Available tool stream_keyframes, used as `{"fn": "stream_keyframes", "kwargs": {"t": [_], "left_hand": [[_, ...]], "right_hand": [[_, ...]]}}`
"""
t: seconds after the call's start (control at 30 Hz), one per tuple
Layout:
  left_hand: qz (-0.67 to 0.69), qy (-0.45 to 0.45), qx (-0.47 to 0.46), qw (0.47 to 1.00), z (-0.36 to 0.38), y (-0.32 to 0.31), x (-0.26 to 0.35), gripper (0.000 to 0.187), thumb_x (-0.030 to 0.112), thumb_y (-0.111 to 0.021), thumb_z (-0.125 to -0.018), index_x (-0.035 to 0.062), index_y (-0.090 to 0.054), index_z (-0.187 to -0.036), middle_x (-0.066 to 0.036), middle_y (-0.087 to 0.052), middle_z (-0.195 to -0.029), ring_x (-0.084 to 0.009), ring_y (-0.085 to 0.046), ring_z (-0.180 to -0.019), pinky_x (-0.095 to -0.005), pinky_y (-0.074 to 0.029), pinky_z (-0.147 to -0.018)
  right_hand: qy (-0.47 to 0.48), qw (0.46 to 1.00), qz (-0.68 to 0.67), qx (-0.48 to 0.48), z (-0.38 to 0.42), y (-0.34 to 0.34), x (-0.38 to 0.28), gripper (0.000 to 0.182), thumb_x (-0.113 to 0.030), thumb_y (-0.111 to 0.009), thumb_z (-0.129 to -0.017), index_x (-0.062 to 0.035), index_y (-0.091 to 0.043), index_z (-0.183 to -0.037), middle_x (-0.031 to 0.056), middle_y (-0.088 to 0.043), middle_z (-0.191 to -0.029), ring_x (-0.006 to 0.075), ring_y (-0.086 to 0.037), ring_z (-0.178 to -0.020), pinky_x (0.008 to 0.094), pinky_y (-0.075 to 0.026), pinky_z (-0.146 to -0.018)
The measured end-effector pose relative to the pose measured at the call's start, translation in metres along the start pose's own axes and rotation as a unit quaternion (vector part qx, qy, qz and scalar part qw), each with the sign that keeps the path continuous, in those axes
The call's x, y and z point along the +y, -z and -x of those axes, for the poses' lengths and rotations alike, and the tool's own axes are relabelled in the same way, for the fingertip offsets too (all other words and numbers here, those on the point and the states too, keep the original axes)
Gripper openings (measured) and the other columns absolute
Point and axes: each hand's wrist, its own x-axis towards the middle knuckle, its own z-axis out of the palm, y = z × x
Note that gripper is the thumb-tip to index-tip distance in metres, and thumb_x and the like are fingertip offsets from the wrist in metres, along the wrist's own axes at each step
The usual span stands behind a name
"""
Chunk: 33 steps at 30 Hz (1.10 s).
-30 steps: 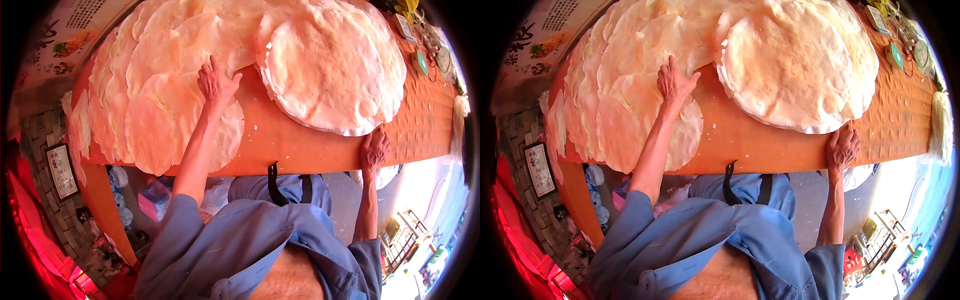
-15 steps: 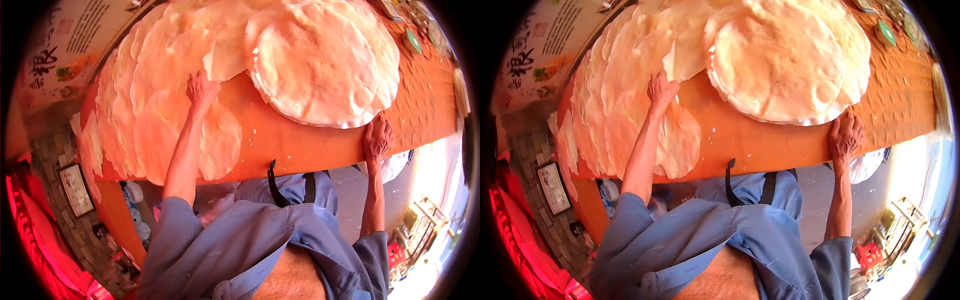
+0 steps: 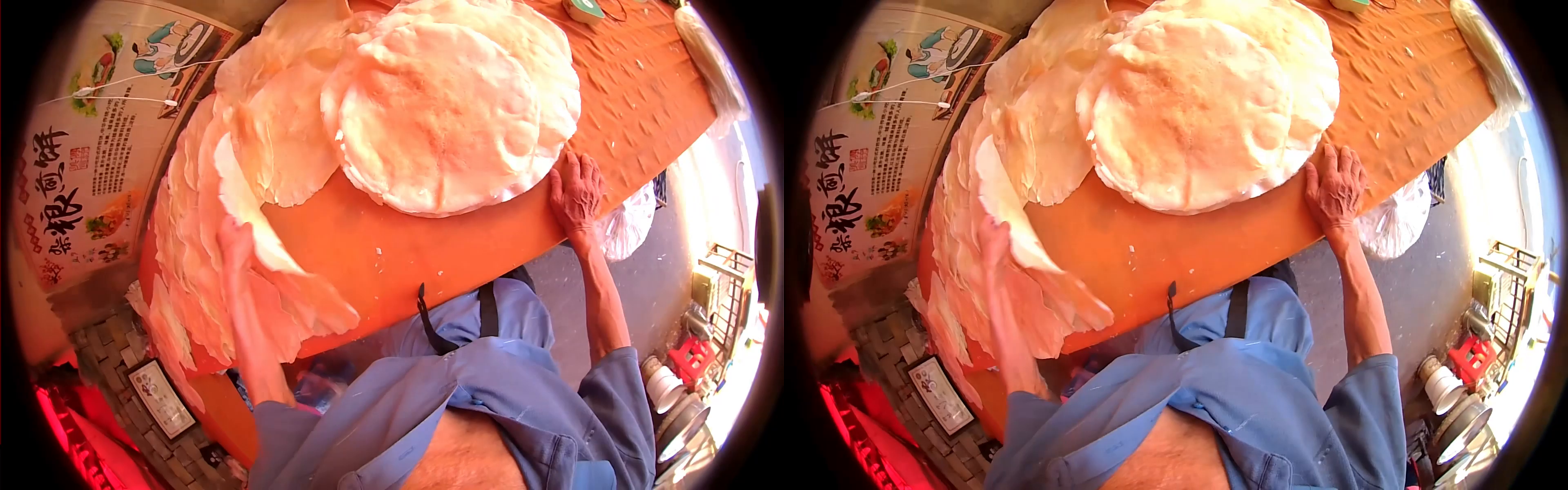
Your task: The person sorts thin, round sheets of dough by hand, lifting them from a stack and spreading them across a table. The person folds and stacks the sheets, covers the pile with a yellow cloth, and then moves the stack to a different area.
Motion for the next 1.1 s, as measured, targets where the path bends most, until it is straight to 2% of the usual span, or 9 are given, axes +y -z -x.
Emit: {"fn": "stream_keyframes", "kwargs": {"t": [0.1, 0.23, 0.4, 0.43, 0.47, 0.53, 0.7, 0.83, 1.1], "left_hand": [[0.13, -0.142, 0.015, 0.981, 0.022, 0.051, 0.086, 0.031, 0.0, -0.056, -0.083, -0.007, -0.06, -0.112, -0.007, -0.066, -0.103, -0.0162, -0.063, -0.092, -0.0274, -0.049, -0.083], [0.199, -0.182, 0.073, 0.96, 0.047, 0.092, 0.224, 0.03, 0.004, -0.06, -0.088, -0.0032, -0.06, -0.117, -0.009, -0.066, -0.107, -0.0174, -0.063, -0.099, -0.0294, -0.05, -0.09], [0.496, -0.205, -0.162, 0.828, 0.029, 0.089, 0.316, 0.026, 0.006, -0.058, -0.092, -0.0056, -0.061, -0.115, -0.016, -0.067, -0.113, -0.0252, -0.066, -0.102, -0.0368, -0.054, -0.09], [0.499, -0.227, -0.257, 0.796, 0.014, 0.074, 0.312, 0.022, 0.005, -0.059, -0.091, -0.0047, -0.064, -0.11, -0.014, -0.069, -0.107, -0.0226, -0.067, -0.098, -0.0346, -0.054, -0.09], [0.514, -0.195, -0.15, 0.822, 0.001, 0.047, 0.309, 0.015, 0.005, -0.061, -0.089, -0.002, -0.066, -0.101, -0.011, -0.071, -0.098, -0.0195, -0.067, -0.092, -0.032, -0.054, -0.087], [0.555, -0.164, -0.139, 0.804, -0.005, -0.032, 0.29, 0.006, 0.001, -0.063, -0.085, 0.0051, -0.064, -0.08, -0.004, -0.063, -0.076, -0.0148, -0.06, -0.07, -0.0261, -0.05, -0.066], [0.584, 0.064, -0.18, 0.789, 0.026, -0.249, 0.187, 0.028, -0.008, -0.059, -0.082, 0.007, -0.058, -0.106, -0.007, -0.062, -0.095, -0.0182, -0.061, -0.079, -0.0312, -0.054, -0.065], [0.536, 0.127, -0.19, 0.813, 0.078, -0.272, 0.168, 0.027, -0.002, -0.058, -0.084, -0.0003, -0.054, -0.11, -0.011, -0.063, -0.097, -0.024, -0.065, -0.084, -0.0371, -0.057, -0.077], [0.491, 0.166, -0.355, 0.778, 0.119, -0.251, 0.129, 0.024, 0.009, -0.055, -0.095, -0.0052, -0.054, -0.115, -0.019, -0.07, -0.096, -0.0266, -0.071, -0.081, -0.0339, -0.062, -0.069]], "right_hand": [[-0.005, 1.0, 0.003, -0.001, -0.004, 0.004, -0.004, 0.047, -0.03, -0.065, -0.085, -0.002, -0.059, -0.122, 0.0217, -0.057, -0.122, 0.0386, -0.051, -0.118, 0.0479, -0.037, -0.101], [-0.008, 1.0, -0.01, -0.007, 0.0, 0.0, -0.003, 0.047, -0.026, -0.065, -0.085, -0.0028, -0.058, -0.125, 0.0217, -0.055, -0.128, 0.0389, -0.05, -0.12, 0.0482, -0.037, -0.101], [0.003, 1.0, -0.018, 0.013, 0.001, 0.0, 0.002, 0.048, -0.028, -0.067, -0.083, -0.0028, -0.059, -0.123, 0.0219, -0.057, -0.123, 0.0385, -0.051, -0.119, 0.0472, -0.037, -0.101], [0.0, 1.0, -0.019, 0.013, 0.001, 0.0, 0.002, 0.048, -0.028, -0.067, -0.083, -0.0029, -0.059, -0.123, 0.0219, -0.057, -0.124, 0.0384, -0.05, -0.12, 0.0472, -0.037, -0.101], [-0.001, 1.0, -0.02, 0.012, 0.001, 0.001, 0.001, 0.048, -0.029, -0.067, -0.083, -0.0029, -0.059, -0.123, 0.0219, -0.056, -0.124, 0.0383, -0.05, -0.12, 0.0472, -0.037, -0.101], [-0.001, 1.0, -0.021, 0.011, 0.001, -0.002, 0.004, 0.047, -0.029, -0.067, -0.083, -0.0026, -0.059, -0.122, 0.0216, -0.056, -0.123, 0.038, -0.05, -0.12, 0.0476, -0.037, -0.101], [0.007, 1.0, -0.027, 0.01, -0.001, 0.003, 0.002, 0.045, -0.026, -0.064, -0.083, -0.0006, -0.06, -0.119, 0.0203, -0.056, -0.121, 0.037, -0.051, -0.118, 0.0471, -0.038, -0.099], [0.0, 1.0, -0.02, 0.011, 0.001, -0.003, 0.01, 0.045, -0.026, -0.062, -0.083, -0.0003, -0.06, -0.119, 0.0198, -0.056, -0.124, 0.0379, -0.051, -0.117, 0.0477, -0.038, -0.098], [-0.006, 0.999, -0.035, -0.025, 0.002, -0.005, 0.007, 0.048, -0.029, -0.067, -0.082, -0.002, -0.06, -0.121, 0.0204, -0.055, -0.126, 0.0383, -0.05, -0.121, 0.0471, -0.038, -0.1]]}}
